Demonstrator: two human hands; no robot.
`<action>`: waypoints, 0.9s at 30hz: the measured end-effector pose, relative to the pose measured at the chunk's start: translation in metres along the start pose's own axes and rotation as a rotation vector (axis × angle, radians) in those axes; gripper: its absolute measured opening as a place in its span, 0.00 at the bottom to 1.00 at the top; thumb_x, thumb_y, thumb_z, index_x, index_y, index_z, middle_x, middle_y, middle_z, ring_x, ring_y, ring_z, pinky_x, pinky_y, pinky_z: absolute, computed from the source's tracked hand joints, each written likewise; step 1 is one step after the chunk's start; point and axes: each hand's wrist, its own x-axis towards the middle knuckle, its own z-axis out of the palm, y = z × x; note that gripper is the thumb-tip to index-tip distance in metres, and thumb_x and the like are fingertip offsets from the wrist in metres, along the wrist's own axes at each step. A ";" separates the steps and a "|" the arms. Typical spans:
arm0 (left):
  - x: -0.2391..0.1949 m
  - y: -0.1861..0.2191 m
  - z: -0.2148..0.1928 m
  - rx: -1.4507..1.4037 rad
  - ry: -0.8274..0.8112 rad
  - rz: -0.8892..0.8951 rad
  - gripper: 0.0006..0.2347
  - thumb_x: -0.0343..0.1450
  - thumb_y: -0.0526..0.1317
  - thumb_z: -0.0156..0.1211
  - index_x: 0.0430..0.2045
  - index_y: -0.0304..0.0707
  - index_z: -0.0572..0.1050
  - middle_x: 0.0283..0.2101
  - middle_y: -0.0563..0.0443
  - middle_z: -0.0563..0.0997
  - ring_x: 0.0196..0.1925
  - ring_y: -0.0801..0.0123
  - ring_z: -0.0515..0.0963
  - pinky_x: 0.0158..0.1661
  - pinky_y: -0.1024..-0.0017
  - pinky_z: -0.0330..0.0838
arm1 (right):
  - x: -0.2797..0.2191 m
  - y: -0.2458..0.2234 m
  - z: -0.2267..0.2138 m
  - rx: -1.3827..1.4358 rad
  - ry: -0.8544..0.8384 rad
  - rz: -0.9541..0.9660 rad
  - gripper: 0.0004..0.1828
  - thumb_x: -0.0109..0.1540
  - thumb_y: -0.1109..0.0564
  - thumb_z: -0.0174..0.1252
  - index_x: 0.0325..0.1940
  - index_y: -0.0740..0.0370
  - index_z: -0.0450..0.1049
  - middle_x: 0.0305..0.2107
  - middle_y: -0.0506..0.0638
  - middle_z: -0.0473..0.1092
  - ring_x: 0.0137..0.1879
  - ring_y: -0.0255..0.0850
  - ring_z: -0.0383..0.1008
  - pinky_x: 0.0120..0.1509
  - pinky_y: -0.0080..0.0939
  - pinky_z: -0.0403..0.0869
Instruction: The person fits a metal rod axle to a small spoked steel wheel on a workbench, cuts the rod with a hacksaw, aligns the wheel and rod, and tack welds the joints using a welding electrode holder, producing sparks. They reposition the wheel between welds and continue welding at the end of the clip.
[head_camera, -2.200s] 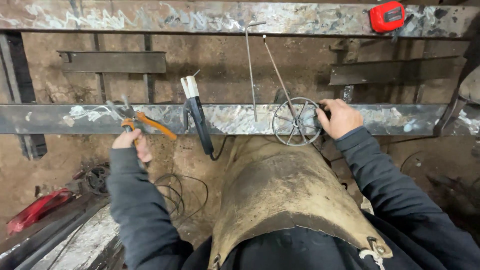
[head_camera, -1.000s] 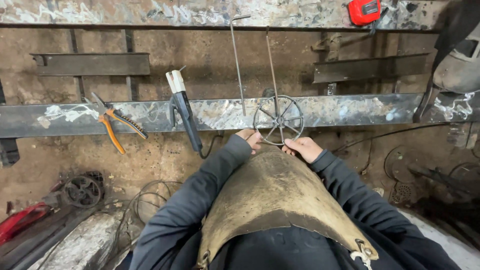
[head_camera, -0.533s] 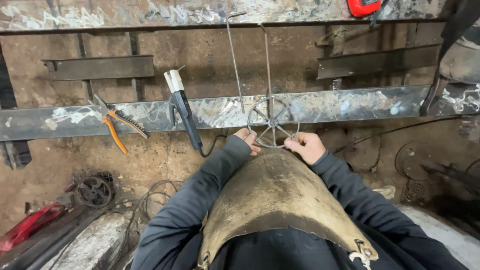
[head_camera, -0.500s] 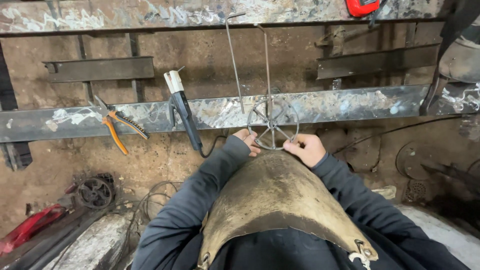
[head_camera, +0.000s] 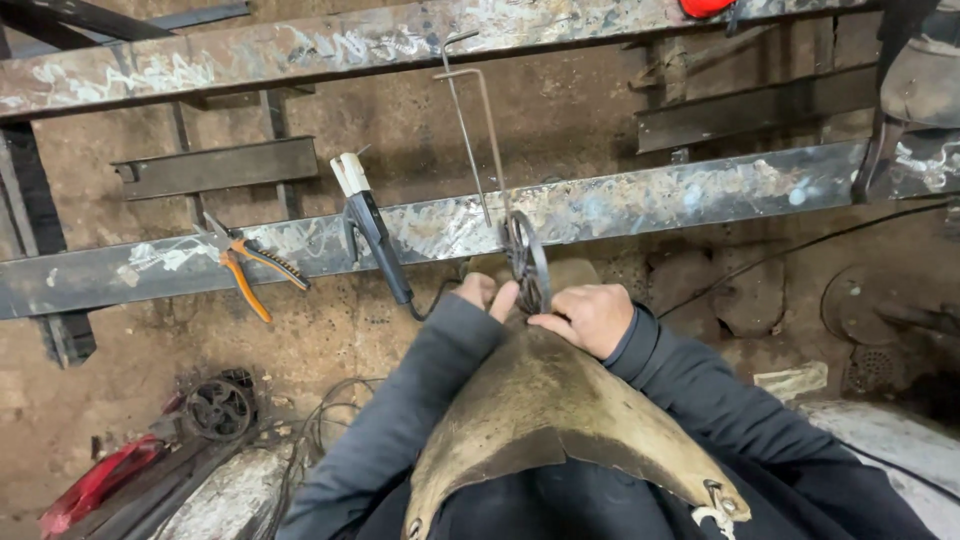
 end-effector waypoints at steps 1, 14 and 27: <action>-0.019 0.035 -0.015 0.084 0.121 0.016 0.25 0.71 0.58 0.64 0.40 0.29 0.73 0.32 0.37 0.79 0.34 0.55 0.80 0.35 0.64 0.74 | 0.003 -0.003 0.001 -0.023 -0.020 -0.035 0.20 0.58 0.42 0.68 0.23 0.60 0.76 0.18 0.53 0.72 0.25 0.50 0.74 0.29 0.49 0.72; -0.018 0.057 -0.003 0.327 0.294 0.367 0.17 0.72 0.49 0.61 0.20 0.33 0.75 0.20 0.34 0.77 0.20 0.45 0.79 0.22 0.54 0.72 | 0.003 -0.006 0.029 0.016 0.047 -0.329 0.10 0.56 0.51 0.64 0.35 0.58 0.77 0.27 0.50 0.75 0.30 0.46 0.74 0.33 0.45 0.68; 0.004 0.088 -0.004 0.482 0.424 0.660 0.17 0.73 0.47 0.62 0.17 0.37 0.71 0.17 0.37 0.76 0.21 0.45 0.78 0.26 0.52 0.71 | 0.023 0.014 0.005 -0.150 0.237 -0.265 0.06 0.51 0.58 0.63 0.25 0.58 0.72 0.24 0.48 0.70 0.27 0.46 0.70 0.30 0.45 0.66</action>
